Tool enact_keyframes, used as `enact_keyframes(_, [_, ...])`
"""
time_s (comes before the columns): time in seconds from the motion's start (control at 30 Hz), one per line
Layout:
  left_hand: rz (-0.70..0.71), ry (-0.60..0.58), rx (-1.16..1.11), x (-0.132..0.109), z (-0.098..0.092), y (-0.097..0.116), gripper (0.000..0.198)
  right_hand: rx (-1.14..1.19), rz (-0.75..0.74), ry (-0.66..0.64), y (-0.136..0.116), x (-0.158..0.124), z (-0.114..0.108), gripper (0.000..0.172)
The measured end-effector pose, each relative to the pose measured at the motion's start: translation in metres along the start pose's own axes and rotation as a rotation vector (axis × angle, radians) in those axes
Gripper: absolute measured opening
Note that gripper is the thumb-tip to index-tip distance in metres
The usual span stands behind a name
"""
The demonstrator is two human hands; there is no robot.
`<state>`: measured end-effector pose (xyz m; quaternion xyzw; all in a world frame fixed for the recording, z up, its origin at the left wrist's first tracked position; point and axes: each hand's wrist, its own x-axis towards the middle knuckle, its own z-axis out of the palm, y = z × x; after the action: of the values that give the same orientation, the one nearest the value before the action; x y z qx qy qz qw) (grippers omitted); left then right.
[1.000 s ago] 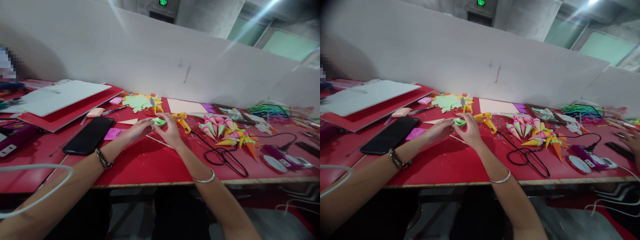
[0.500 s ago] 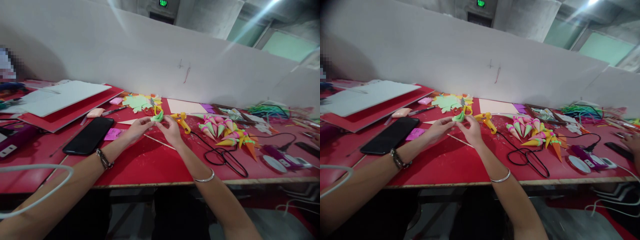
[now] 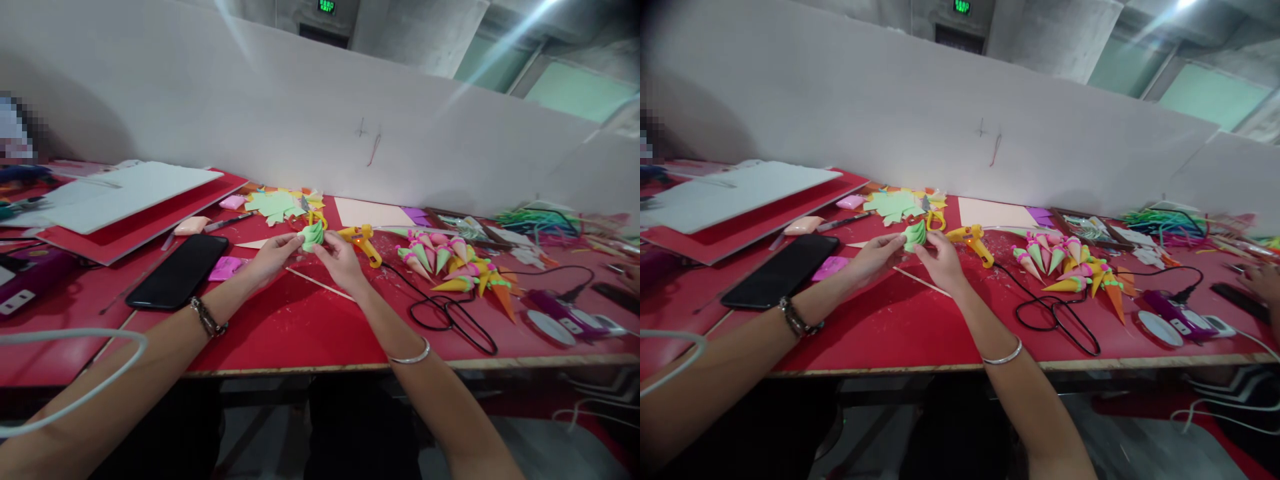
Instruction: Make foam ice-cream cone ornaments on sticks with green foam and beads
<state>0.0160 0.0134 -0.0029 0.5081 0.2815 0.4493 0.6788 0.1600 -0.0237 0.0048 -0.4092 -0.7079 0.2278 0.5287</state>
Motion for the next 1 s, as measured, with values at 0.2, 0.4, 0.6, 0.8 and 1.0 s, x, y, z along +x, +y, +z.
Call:
enact_keyframes(0.2, [0.079,0.027,0.075,-0.0006,-0.0006,-0.0006,0.027,-0.001,-0.009,-0.033,0.0003,0.0005,0.0003,0.019])
enact_keyframes(0.4, [0.123,0.004,0.175,-0.0004,0.0004,-0.0028,0.031,-0.052,-0.033,-0.04,0.0002,0.0006,0.0003,0.017])
enact_keyframes(0.6, [0.174,0.01,0.275,-0.0009,0.0008,-0.0048,0.023,-0.111,-0.045,-0.044,0.0019,-0.0002,0.0015,0.017])
enact_keyframes(0.8, [0.265,0.072,0.44,-0.0015,0.0011,0.0006,0.018,-0.122,-0.039,-0.04,0.0022,-0.0012,0.003,0.018])
enact_keyframes(1.0, [0.269,0.13,0.413,-0.0018,0.0012,0.0011,0.019,-0.091,-0.027,0.004,0.005,-0.0004,0.0029,0.017])
